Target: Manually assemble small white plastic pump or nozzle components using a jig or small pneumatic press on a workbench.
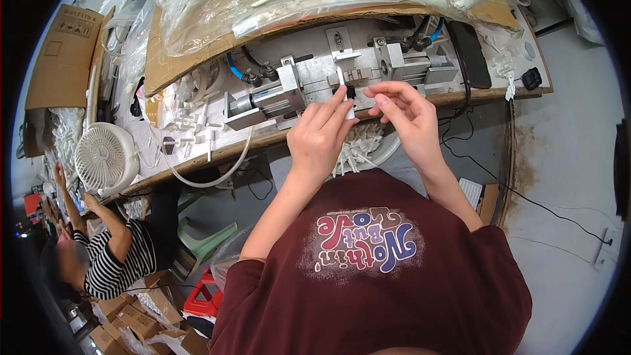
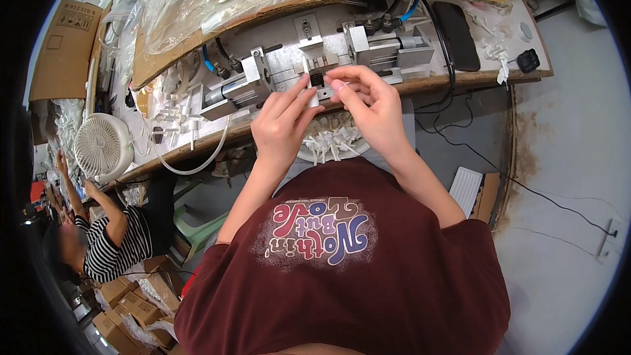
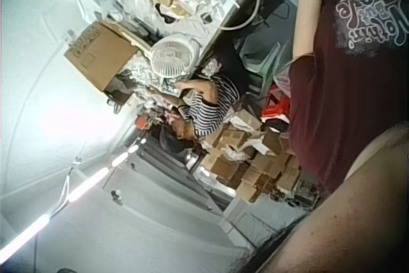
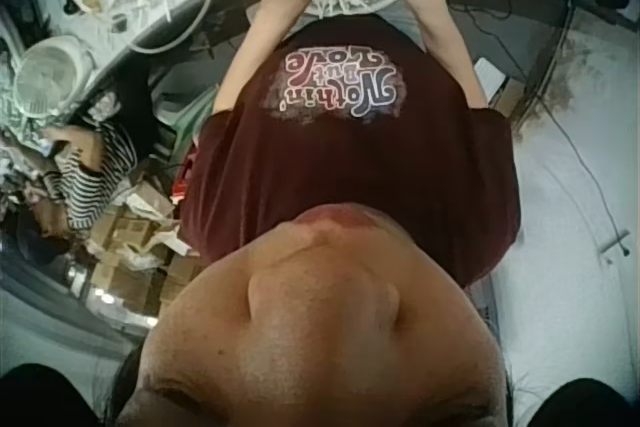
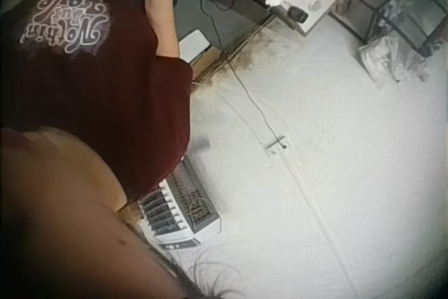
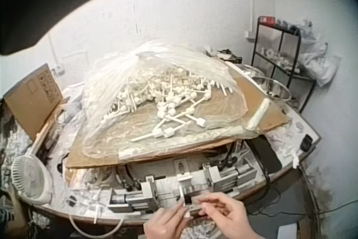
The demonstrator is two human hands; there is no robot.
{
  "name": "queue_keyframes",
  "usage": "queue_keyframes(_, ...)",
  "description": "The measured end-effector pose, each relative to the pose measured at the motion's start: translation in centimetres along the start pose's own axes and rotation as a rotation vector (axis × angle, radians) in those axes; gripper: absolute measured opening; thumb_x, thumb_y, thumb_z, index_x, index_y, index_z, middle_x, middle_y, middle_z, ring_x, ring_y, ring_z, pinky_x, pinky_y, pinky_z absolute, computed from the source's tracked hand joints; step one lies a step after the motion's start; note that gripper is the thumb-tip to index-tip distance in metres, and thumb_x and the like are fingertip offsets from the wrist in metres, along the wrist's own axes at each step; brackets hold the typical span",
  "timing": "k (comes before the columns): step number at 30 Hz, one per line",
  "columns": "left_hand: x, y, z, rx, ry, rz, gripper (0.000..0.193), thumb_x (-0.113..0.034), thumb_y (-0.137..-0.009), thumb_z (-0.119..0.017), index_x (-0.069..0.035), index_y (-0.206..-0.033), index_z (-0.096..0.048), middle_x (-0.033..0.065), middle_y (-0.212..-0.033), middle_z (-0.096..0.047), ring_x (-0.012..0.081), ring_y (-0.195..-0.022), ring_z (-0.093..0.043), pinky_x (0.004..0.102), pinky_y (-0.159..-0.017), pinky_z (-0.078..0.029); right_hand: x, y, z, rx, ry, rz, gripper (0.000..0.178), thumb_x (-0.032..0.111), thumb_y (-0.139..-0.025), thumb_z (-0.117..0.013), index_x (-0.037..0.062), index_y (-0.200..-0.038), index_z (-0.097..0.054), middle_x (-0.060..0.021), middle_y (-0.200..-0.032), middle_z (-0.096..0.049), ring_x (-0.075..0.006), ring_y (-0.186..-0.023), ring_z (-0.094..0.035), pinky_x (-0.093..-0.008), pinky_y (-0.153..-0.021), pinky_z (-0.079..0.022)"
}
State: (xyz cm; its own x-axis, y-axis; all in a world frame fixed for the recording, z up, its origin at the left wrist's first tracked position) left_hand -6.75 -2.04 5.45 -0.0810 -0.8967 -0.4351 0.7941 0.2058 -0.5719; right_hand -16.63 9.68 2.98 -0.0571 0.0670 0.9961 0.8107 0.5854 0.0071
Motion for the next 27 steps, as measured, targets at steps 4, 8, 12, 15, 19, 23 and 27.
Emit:
queue_keyframes(4, -0.1, 0.0, -1.5, 0.041, -0.13, -0.02, 0.025, -0.013, -0.074, -0.078, -0.006, -0.097, -0.073, 0.0045, -0.116, -0.071, 0.0182, -0.069, -0.066, 0.0292, -0.063, -0.052, -0.1, 0.5, 0.4, 0.022, 0.006, 0.004, 0.018, 0.008, -0.097, -0.059, -0.0029, -0.111, -0.065, -0.0083, -0.103, -0.07, -0.009, -0.084, -0.064, -0.0225, -0.076, -0.051)
queue_keyframes(8, 0.1, -1.3, -1.5, 0.073, -0.133, -0.01, 0.028, -0.013, -0.07, -0.079, -0.008, -0.097, -0.074, 0.0047, -0.116, -0.071, 0.02, -0.063, -0.065, 0.0288, -0.058, -0.05, -0.2, 0.7, 0.5, 0.026, 0.015, -0.009, 0.017, 0.007, -0.097, -0.059, -0.003, -0.109, -0.065, -0.0078, -0.1, -0.071, -0.0087, -0.082, -0.063, -0.0226, -0.075, -0.051)
queue_keyframes(12, 0.2, -1.2, -1.4, 0.087, -0.112, -0.001, 0.03, -0.015, -0.069, -0.08, -0.008, -0.097, -0.073, 0.0061, -0.117, -0.07, 0.019, -0.061, -0.066, 0.0286, -0.057, -0.051, 0.1, 0.8, 0.2, 0.034, 0.05, 0.003, 0.014, 0.007, -0.095, -0.061, -0.001, -0.105, -0.067, -0.0053, -0.095, -0.071, -0.0083, -0.079, -0.064, -0.0223, -0.072, -0.051)
queue_keyframes(15, 0.3, -1.1, -1.5, 0.108, -0.101, -0.007, 0.028, -0.013, -0.071, -0.078, -0.006, -0.097, -0.072, 0.0099, -0.118, -0.069, 0.0175, -0.064, -0.067, 0.0284, -0.058, -0.05, 1.0, 0.6, 0.1, 0.062, 0.18, 0.053, 0.015, 0.005, -0.095, -0.061, -0.002, -0.107, -0.066, -0.0085, -0.097, -0.071, -0.0098, -0.08, -0.065, -0.0236, -0.074, -0.052)
queue_keyframes(19, 0.1, -1.3, -1.6, 0.107, -0.141, -0.019, 0.027, -0.013, -0.07, -0.078, -0.006, -0.095, -0.073, 0.0092, -0.119, -0.069, 0.0175, -0.061, -0.066, 0.028, -0.057, -0.05, 2.2, 0.5, -0.1, 0.052, 0.277, 0.142, 0.014, 0.004, -0.093, -0.061, -0.0019, -0.104, -0.068, -0.0079, -0.094, -0.072, -0.0106, -0.078, -0.066, -0.0246, -0.072, -0.053)
queue_keyframes(23, 0.1, -1.3, -1.7, 0.105, -0.153, -0.014, 0.025, -0.013, -0.071, -0.077, -0.006, -0.094, -0.073, 0.0083, -0.117, -0.07, 0.0174, -0.059, -0.066, 0.0273, -0.056, -0.05, 2.8, 0.4, 0.2, 0.039, 0.273, 0.171, 0.014, 0.003, -0.092, -0.061, -0.0026, -0.103, -0.068, -0.0078, -0.093, -0.072, -0.011, -0.078, -0.066, -0.025, -0.073, -0.054)
queue_keyframes(27, 0.0, -1.4, -1.5, 0.104, -0.143, -0.003, 0.025, -0.012, -0.071, -0.077, -0.006, -0.094, -0.073, 0.0077, -0.115, -0.071, 0.0177, -0.06, -0.066, 0.0273, -0.055, -0.05, 3.4, 0.3, 0.4, 0.036, 0.3, 0.187, 0.014, 0.003, -0.092, -0.061, -0.0026, -0.103, -0.068, -0.008, -0.093, -0.071, -0.0116, -0.078, -0.066, -0.0255, -0.073, -0.054)
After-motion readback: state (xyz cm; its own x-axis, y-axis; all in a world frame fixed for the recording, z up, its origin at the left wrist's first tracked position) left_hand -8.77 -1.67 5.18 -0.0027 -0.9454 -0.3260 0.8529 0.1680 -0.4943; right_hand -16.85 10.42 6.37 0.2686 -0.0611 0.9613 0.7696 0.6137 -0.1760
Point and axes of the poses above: each hand's wrist, its own y-axis away from the middle knuckle, its own z-axis out of the back of the hand, x = y × z, the point moved 9 cm from there along -y, towards the middle knuckle
